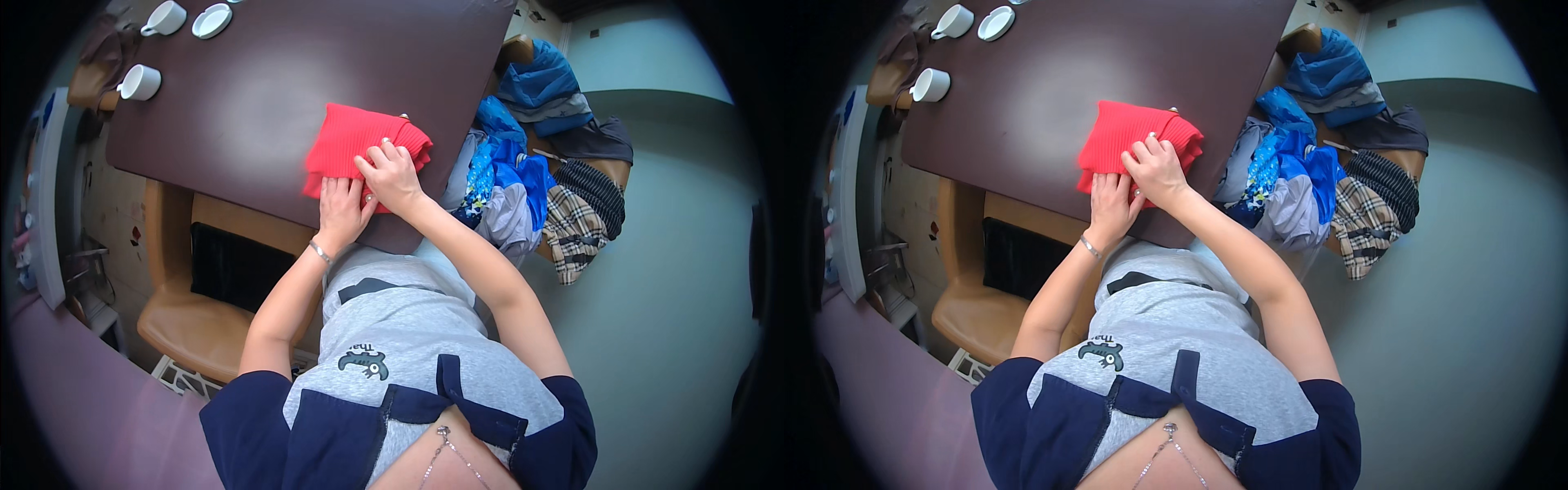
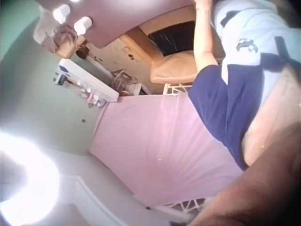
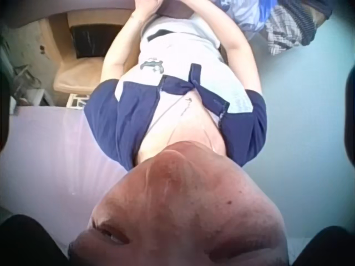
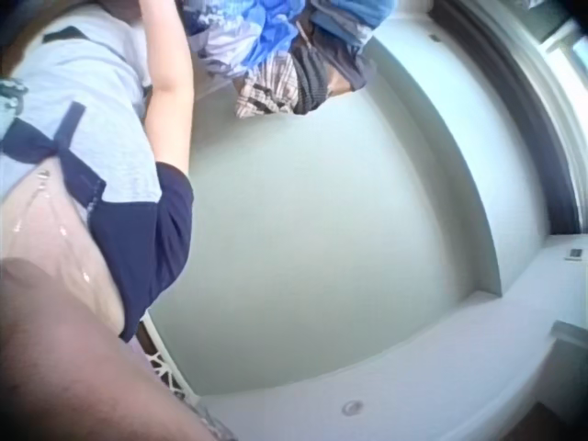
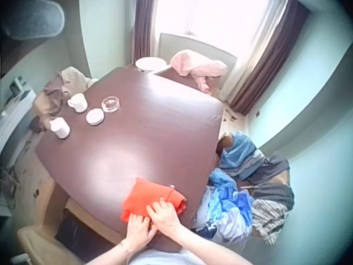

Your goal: The person folds a red cardigan sweater on a table, then folds a blue and gray jacket. The person smooths and aligns each garment before folding it into a compact shape and placing it on a chair.

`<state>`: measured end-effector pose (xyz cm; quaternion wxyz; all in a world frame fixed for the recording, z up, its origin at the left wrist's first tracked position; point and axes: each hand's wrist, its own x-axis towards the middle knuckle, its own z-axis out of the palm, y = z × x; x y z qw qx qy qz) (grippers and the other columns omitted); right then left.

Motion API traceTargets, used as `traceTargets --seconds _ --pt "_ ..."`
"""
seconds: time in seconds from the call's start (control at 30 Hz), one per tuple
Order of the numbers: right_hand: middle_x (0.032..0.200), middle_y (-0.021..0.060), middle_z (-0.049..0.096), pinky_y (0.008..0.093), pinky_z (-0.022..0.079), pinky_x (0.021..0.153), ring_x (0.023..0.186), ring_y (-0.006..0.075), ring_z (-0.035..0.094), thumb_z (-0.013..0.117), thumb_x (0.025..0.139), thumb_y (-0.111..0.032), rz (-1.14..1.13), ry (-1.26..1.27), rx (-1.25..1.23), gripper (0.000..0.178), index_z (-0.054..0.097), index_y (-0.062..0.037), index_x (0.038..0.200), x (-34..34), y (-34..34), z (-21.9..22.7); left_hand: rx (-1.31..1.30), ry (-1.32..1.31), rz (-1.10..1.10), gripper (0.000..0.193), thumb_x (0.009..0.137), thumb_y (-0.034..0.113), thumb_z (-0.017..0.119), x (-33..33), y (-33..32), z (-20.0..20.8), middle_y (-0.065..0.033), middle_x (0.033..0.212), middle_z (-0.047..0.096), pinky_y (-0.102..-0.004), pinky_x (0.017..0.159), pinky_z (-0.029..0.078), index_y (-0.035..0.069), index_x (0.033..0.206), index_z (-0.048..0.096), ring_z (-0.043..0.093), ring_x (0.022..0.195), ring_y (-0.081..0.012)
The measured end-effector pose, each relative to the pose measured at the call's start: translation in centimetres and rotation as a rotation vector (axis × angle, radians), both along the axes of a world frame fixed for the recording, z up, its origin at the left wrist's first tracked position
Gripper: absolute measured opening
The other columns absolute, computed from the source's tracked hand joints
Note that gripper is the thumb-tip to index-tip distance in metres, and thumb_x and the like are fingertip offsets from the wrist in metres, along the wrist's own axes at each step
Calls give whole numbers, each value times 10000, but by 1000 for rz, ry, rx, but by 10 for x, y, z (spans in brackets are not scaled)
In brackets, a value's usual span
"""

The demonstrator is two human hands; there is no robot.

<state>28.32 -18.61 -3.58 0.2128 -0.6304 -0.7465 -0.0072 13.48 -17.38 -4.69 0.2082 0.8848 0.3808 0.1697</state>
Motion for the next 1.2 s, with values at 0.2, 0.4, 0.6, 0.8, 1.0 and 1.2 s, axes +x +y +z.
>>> traceTargets --seconds 0.2,0.4,0.6,0.8,1.0,1.2 --pt "760 97 560 342 471 660 745 267 544 564 648 19 304 714 -81 216 646 -24 843 -8 4 44 7 -271 24 141 772 199 589 17 8 -49 -116 781 615 -417 608 444 72 833 587 601 748 -303" --pt "753 98 541 370 458 726 753 266 533 532 667 -2 293 679 -261 193 604 -28 844 -3 -15 8 -33 -348 58 109 778 179 579 23 3 -58 -120 775 616 -403 602 449 78 812 600 603 738 -318" --pt "809 104 531 395 424 782 835 281 543 531 728 -113 246 410 -188 140 555 -42 847 10 -28 -10 -16 -349 100 135 762 70 631 -43 3 -33 -128 938 576 -391 747 448 30 881 580 552 888 -316" --pt "858 106 529 409 410 788 900 349 531 695 677 -334 142 252 -89 337 577 -89 875 0 -31 -15 43 -281 265 380 703 -19 614 -41 36 -10 -147 1138 500 -386 823 438 35 1076 562 510 1004 -321" --pt "843 87 499 398 394 709 918 341 527 740 630 -369 6 110 -30 406 580 -109 896 -7 -31 -31 50 -367 240 310 668 -74 557 -58 44 19 -134 852 609 -388 716 478 16 962 603 581 794 -318" --pt "825 83 489 391 392 698 921 313 524 743 628 -356 27 110 -3 383 576 -110 869 -5 -26 -32 23 -112 229 252 674 -22 571 -89 -11 -51 -125 845 552 -404 719 447 31 920 556 540 816 -312"
